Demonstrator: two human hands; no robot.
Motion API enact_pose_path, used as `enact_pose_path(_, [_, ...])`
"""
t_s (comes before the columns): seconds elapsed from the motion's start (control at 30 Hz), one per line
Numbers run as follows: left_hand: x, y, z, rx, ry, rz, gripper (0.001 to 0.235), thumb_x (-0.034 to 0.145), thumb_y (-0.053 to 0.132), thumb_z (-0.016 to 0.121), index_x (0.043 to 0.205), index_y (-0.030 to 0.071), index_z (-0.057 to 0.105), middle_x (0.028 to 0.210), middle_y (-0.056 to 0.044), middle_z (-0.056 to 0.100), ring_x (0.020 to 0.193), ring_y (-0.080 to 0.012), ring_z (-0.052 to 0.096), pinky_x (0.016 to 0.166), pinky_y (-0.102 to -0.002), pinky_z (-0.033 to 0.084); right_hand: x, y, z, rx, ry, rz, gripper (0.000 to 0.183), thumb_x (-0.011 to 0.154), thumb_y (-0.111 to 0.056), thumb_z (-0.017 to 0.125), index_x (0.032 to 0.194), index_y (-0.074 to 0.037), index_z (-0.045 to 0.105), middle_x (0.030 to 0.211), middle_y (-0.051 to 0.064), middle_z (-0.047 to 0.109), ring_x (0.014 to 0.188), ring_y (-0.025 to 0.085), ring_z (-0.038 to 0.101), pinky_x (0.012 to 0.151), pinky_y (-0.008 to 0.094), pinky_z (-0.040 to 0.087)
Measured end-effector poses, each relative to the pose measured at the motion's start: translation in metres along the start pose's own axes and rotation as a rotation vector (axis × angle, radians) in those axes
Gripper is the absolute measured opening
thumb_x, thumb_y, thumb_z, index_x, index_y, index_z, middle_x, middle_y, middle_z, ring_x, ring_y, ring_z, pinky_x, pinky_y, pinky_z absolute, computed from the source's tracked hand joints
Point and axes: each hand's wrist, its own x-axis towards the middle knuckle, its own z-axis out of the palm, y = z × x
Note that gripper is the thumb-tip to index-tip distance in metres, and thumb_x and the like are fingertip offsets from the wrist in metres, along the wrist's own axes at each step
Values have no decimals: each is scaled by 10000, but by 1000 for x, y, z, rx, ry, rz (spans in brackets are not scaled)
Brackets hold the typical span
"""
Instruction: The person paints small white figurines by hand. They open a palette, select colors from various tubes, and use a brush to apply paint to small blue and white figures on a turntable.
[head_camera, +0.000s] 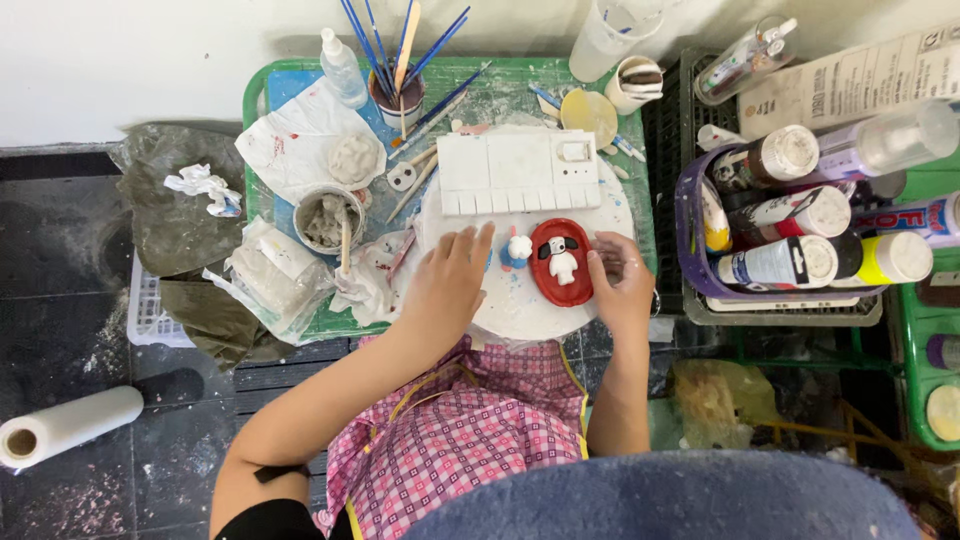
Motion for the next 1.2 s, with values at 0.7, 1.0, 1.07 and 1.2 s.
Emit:
enact_pose_path(0.7, [-11,-105,-123,-578,202,-193,796,827,234,860,1484,81,437,1120,-82,756,975,-177,718,782,-292,567,1,6,-3,65,-43,48,257,987,-97,694,1229,-16,668,1084,58,726,950,86,672,822,244,556])
enact_pose_path(1.0, [14,-280,-68,-187,182,-374,766,746,182,929,1384,7,544,1066,-194,733,916,-320,702,822,-409,556,11,1,-7,38,-83,54,287,974,-77,700,1252,-17,656,1091,57,725,955,86,671,836,252,557])
enact_pose_path(1.07, [22,-295,-50,-97,149,-375,770,719,170,931,1366,-4,552,1059,-218,732,972,-385,700,844,-449,556,10,1,-6,67,-86,54,287,974,-72,696,1252,-16,652,1094,56,723,961,86,671,845,251,556])
enact_pose_path(1.2, [36,-309,-28,-50,99,-432,782,677,176,943,1341,7,567,1080,-233,727,1042,-434,689,854,-496,551,9,5,-7,128,-96,76,300,971,-64,699,1261,-12,645,1096,56,710,968,92,660,850,251,546])
